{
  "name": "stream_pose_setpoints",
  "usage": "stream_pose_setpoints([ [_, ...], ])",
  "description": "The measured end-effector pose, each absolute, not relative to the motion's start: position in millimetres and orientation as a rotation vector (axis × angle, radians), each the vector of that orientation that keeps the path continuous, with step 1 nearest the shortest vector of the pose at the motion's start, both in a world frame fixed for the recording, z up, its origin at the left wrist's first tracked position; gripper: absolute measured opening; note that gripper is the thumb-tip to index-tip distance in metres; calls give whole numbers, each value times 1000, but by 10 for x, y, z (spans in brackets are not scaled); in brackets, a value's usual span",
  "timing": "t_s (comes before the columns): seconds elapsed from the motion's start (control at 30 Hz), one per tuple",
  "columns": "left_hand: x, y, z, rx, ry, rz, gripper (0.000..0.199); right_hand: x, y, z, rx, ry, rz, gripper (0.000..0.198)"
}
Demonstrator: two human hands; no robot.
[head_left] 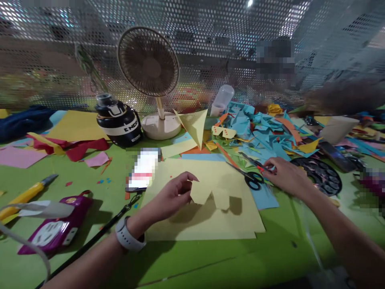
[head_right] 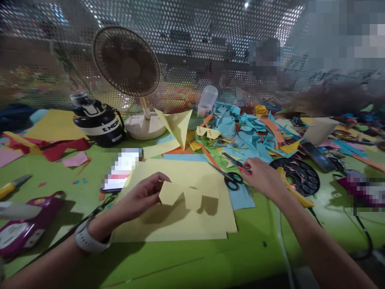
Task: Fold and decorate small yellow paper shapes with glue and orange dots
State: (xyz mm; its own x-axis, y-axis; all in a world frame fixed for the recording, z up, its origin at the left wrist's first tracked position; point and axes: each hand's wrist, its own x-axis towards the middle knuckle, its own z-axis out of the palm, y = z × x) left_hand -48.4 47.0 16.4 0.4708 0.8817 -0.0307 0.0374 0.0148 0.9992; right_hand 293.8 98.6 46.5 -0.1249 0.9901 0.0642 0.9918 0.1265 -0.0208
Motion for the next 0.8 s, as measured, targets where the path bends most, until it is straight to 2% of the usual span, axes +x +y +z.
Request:
stream_pose_setpoints([
  [0.2,-488,387,64,1486,912,705,11,3067,1045,490,-2090,-2342,-86,28],
  [0.37,-514,372,-62,1653,943,636,14,3173,1013,605,-2217,-2193,-38,22],
  [0.67,-528,376,-113,1729,974,646,17,3208,819,636,-2038,-2302,376,23],
  [0.8,-531,374,-122,1735,979,658,19,3074,713,530,-2158,-2315,358,28],
])
